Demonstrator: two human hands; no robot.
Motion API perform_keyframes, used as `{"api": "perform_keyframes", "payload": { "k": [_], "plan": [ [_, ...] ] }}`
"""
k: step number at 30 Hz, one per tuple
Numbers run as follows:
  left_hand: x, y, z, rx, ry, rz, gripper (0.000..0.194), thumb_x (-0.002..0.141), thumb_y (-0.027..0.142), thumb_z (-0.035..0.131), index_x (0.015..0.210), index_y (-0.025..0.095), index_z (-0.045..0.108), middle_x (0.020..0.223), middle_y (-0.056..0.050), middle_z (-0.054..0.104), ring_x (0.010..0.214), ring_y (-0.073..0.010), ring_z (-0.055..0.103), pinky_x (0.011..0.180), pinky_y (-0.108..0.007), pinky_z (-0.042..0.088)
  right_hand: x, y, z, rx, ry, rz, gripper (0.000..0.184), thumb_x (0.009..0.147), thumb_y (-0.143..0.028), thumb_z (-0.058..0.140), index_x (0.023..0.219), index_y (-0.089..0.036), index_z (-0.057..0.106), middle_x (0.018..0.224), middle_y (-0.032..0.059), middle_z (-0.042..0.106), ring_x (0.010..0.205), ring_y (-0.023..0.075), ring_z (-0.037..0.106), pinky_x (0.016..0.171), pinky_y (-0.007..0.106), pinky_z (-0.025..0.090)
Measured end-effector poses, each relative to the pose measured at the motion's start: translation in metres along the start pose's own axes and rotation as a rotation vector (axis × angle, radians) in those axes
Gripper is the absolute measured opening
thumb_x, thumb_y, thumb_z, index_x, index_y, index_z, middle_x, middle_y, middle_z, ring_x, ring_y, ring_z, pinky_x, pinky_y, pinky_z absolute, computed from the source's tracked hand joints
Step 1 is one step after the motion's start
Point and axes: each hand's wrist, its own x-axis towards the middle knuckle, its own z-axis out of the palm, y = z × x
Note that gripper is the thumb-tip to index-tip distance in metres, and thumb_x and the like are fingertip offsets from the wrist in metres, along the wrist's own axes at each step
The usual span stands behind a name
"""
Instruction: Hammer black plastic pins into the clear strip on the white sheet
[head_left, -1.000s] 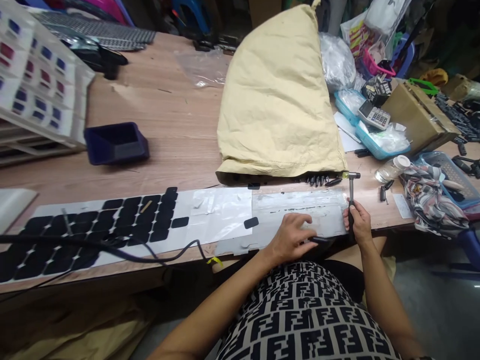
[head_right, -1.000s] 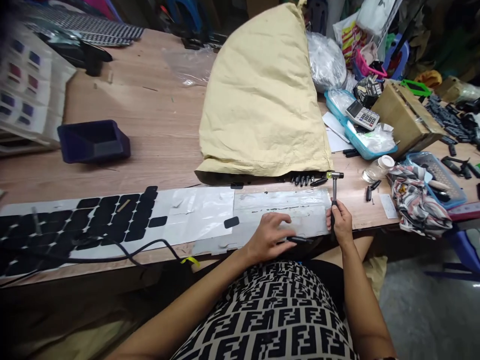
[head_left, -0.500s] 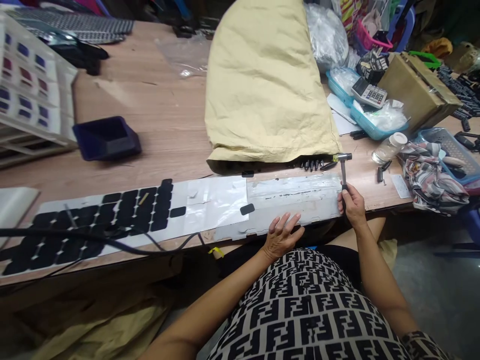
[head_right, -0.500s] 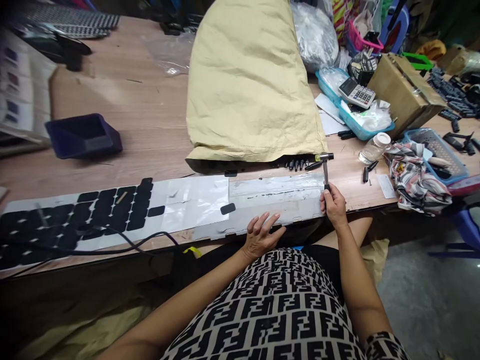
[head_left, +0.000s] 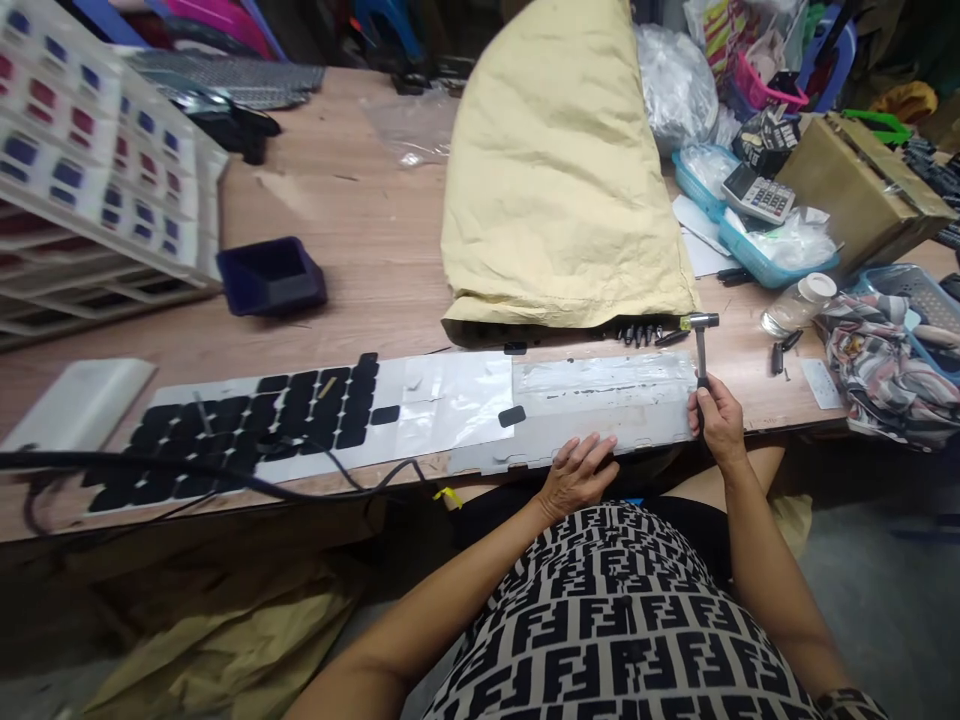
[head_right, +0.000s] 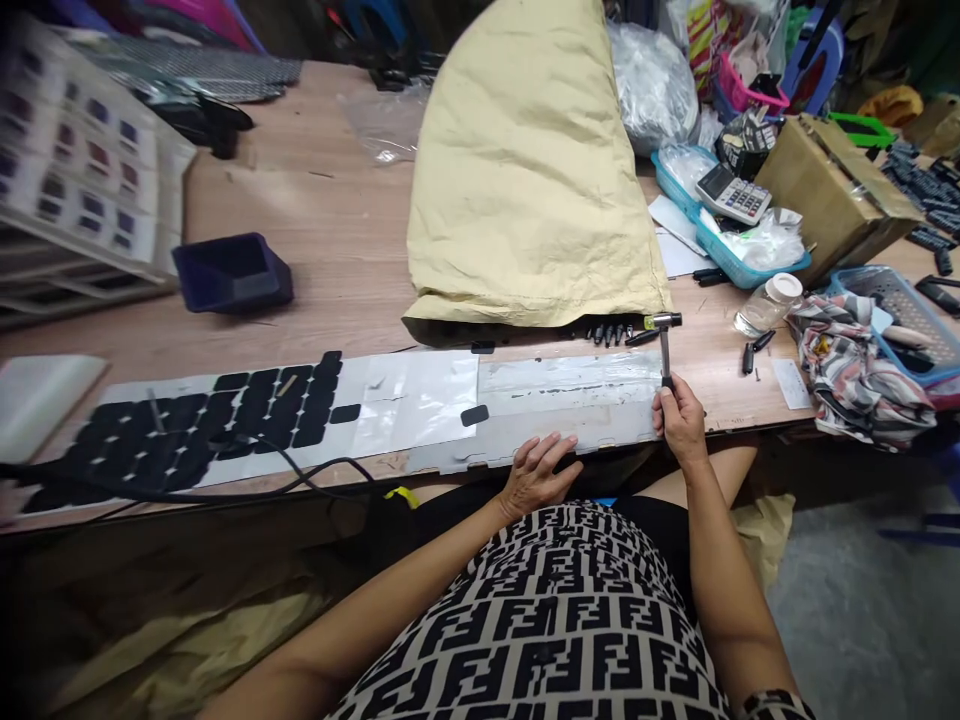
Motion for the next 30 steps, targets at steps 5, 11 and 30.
{"api": "perform_keyframes", "payload": {
  "k": [5,11,30],
  "plan": [
    [0.042,-0.018,-0.025,-0.087,-0.092,-0.215,0.014,0.09,0.023,0.058,0.093,0.024,0.071,0.097,-0.006,0.075,0.089,-0.0208,0.067,0.082,-0.036,0.048,0.001,-0.001,0.0,-0.011,0.023,0.008,0.042,0.091,-0.043,0.061,0.125,-0.018,0.059,0.071,-0.0043,0.055,0.046,0.0075,0.049,0.036,0.018,0.04],
    [0.105,-0.118,-0.027,0.103,0.016,-0.994,0.022,0.088,0.028,0.056,0.101,0.019,0.072,0.092,-0.007,0.071,0.086,-0.0225,0.065,0.075,-0.033,0.049,0.002,0.002,-0.003,-0.034,0.007,0.013,0.042,0.092,-0.044,0.06,0.126,-0.019,0.058,0.073,-0.0038,0.056,0.047,0.0078,0.049,0.036,0.018,0.04],
    [0.111,-0.148,-0.039,0.219,-0.236,-1.115,0.02,0.08,0.037,0.064,0.091,0.022,0.073,0.099,-0.01,0.069,0.096,-0.0313,0.065,0.082,-0.042,0.046,0.0,0.001,-0.002,-0.02,-0.005,0.044,0.041,0.091,-0.046,0.059,0.123,-0.019,0.058,0.073,-0.0034,0.056,0.046,0.0078,0.048,0.035,0.019,0.039]
  ]
}}
